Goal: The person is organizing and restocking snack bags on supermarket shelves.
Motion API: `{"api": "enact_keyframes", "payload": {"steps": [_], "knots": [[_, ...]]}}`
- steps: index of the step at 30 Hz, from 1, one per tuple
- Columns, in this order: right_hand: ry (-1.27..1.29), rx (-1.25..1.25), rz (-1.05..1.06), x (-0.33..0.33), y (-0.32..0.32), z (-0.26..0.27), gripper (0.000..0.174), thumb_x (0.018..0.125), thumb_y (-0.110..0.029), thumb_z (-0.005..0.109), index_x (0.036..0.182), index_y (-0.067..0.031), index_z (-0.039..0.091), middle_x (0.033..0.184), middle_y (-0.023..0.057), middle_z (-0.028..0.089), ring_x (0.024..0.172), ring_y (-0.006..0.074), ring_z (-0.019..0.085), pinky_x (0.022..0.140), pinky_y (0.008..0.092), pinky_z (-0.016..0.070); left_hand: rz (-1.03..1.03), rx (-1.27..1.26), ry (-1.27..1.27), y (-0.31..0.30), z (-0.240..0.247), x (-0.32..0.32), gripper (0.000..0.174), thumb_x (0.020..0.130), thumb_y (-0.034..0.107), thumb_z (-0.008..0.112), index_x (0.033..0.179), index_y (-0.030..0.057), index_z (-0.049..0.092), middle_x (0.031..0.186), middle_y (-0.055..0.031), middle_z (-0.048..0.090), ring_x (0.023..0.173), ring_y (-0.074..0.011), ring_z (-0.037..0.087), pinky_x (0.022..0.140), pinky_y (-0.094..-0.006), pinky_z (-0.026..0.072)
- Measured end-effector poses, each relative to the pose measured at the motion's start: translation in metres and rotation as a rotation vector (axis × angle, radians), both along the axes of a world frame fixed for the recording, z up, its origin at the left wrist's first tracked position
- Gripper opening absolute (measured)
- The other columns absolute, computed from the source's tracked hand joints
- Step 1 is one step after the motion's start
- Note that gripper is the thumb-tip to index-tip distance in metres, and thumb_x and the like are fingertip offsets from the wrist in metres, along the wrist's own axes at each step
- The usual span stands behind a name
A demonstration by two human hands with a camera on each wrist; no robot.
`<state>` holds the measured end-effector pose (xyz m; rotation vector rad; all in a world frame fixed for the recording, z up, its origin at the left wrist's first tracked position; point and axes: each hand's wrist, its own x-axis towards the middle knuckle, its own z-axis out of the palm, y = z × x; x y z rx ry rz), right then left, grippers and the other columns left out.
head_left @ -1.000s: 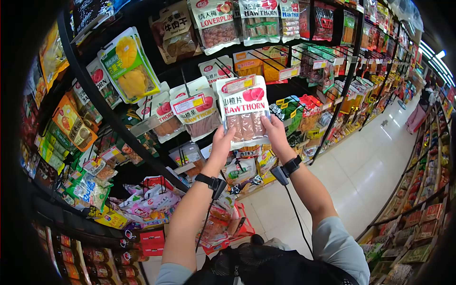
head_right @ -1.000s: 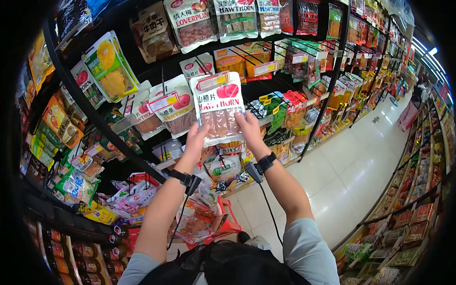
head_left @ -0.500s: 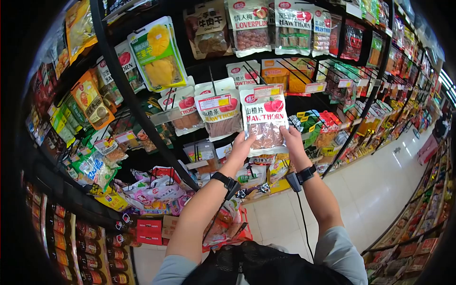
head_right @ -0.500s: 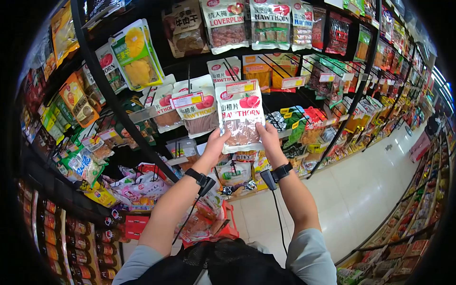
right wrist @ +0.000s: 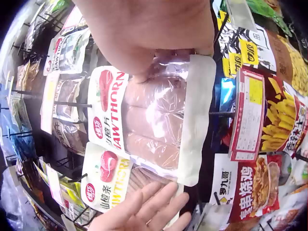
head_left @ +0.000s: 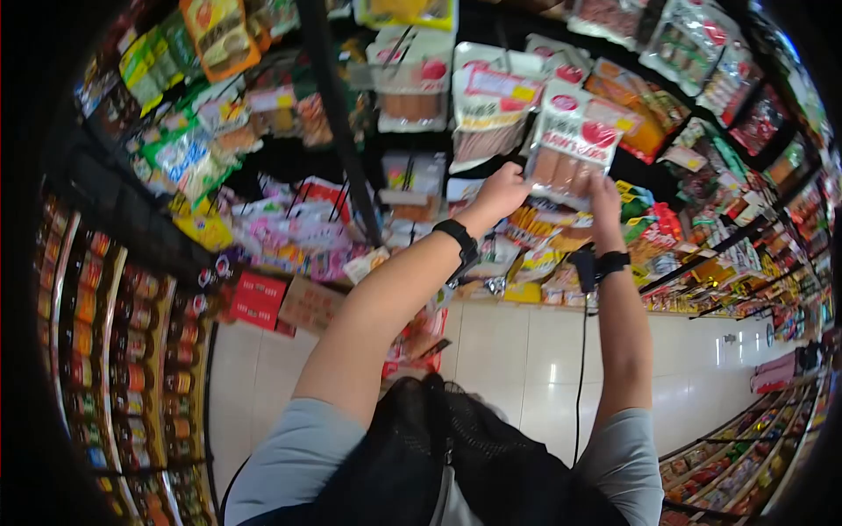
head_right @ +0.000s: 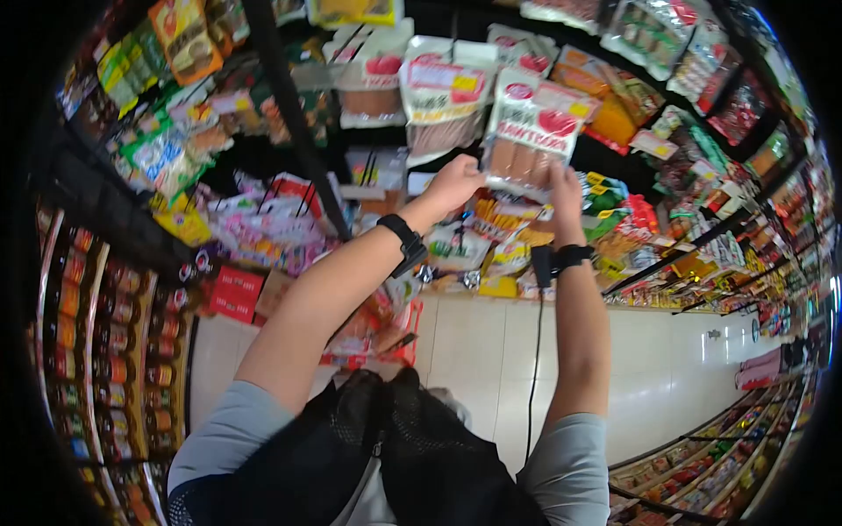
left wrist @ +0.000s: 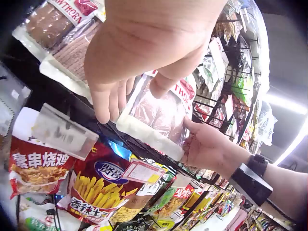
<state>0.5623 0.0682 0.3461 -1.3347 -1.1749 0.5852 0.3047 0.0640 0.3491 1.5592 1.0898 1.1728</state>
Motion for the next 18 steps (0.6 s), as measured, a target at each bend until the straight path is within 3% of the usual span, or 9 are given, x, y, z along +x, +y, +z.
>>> {"api": "enact_keyframes", "payload": {"steps": [1, 2, 3, 5, 10, 15, 18], "knots": [[0.115, 0.019, 0.044, -0.008, -0.004, 0.005, 0.035, 0.098, -0.036, 0.058, 0.097, -0.0014, 0.065, 0.091, 0.0023, 0.064, 0.082, 0.0097, 0.052, 0.076, 0.0288, 0.0442, -0.026, -0.025, 0.006, -0.011, 0.002, -0.009, 0.044, 0.085, 0.023, 0.066, 0.118, -0.0029, 0.056, 0.110, -0.0188, 0.068, 0.098, -0.0304, 0.067, 0.083, -0.0370, 0.0514], [0.277, 0.061, 0.086, -0.016, -0.011, 0.008, 0.031, 0.100, -0.032, 0.057, 0.100, -0.0021, 0.065, 0.094, -0.0006, 0.063, 0.086, 0.0077, 0.051, 0.078, 0.0263, 0.0426, -0.043, -0.026, 0.041, -0.021, 0.005, -0.020, 0.044, 0.087, 0.022, 0.066, 0.121, -0.0029, 0.055, 0.111, -0.0161, 0.067, 0.099, -0.0248, 0.065, 0.084, -0.0349, 0.0508], [0.225, 0.029, 0.093, -0.008, -0.009, 0.005, 0.029, 0.101, -0.030, 0.057, 0.105, -0.0016, 0.064, 0.097, -0.0011, 0.062, 0.088, 0.0073, 0.051, 0.080, 0.0254, 0.0422, -0.063, -0.026, 0.073, -0.034, 0.008, -0.030, 0.044, 0.089, 0.021, 0.067, 0.123, -0.0029, 0.054, 0.112, -0.0134, 0.066, 0.099, -0.0192, 0.062, 0.085, -0.0328, 0.0501], [0.286, 0.007, 0.104, -0.012, -0.017, 0.011, 0.029, 0.101, -0.029, 0.057, 0.107, -0.0018, 0.063, 0.098, -0.0012, 0.063, 0.088, 0.0076, 0.053, 0.080, 0.0254, 0.0425, -0.129, -0.028, -0.039, -0.048, -0.011, -0.045, 0.036, 0.091, 0.017, 0.064, 0.120, -0.0024, 0.055, 0.105, -0.0097, 0.067, 0.094, -0.0157, 0.063, 0.082, -0.0303, 0.0510], [0.163, -0.042, 0.100, 0.012, -0.007, -0.003, 0.030, 0.100, -0.032, 0.058, 0.105, -0.0033, 0.065, 0.091, -0.0001, 0.065, 0.078, 0.0085, 0.055, 0.071, 0.0235, 0.0433, -0.290, -0.154, -0.129, -0.112, -0.037, -0.110, 0.023, 0.096, 0.012, 0.058, 0.116, -0.0008, 0.057, 0.097, -0.0061, 0.067, 0.083, -0.0110, 0.063, 0.074, -0.0256, 0.0507], [-0.084, 0.020, -0.104, 0.002, -0.041, -0.004, 0.028, 0.099, -0.025, 0.060, 0.107, 0.0014, 0.063, 0.093, 0.0030, 0.066, 0.079, 0.0092, 0.057, 0.070, 0.0235, 0.0447, -0.108, -0.251, -0.119, -0.165, -0.083, -0.180, 0.018, 0.099, 0.015, 0.057, 0.111, 0.0011, 0.058, 0.092, -0.0038, 0.066, 0.081, -0.0102, 0.062, 0.073, -0.0254, 0.0503], [-0.177, 0.226, -0.168, -0.022, -0.076, -0.008, 0.019, 0.098, -0.013, 0.059, 0.107, 0.0033, 0.063, 0.094, 0.0048, 0.066, 0.084, 0.0103, 0.058, 0.077, 0.0251, 0.0469, -0.006, -0.305, -0.236, -0.189, -0.095, -0.212, 0.016, 0.099, 0.014, 0.056, 0.110, 0.0018, 0.058, 0.091, -0.0032, 0.064, 0.081, -0.0108, 0.062, 0.073, -0.0256, 0.0500]]}}
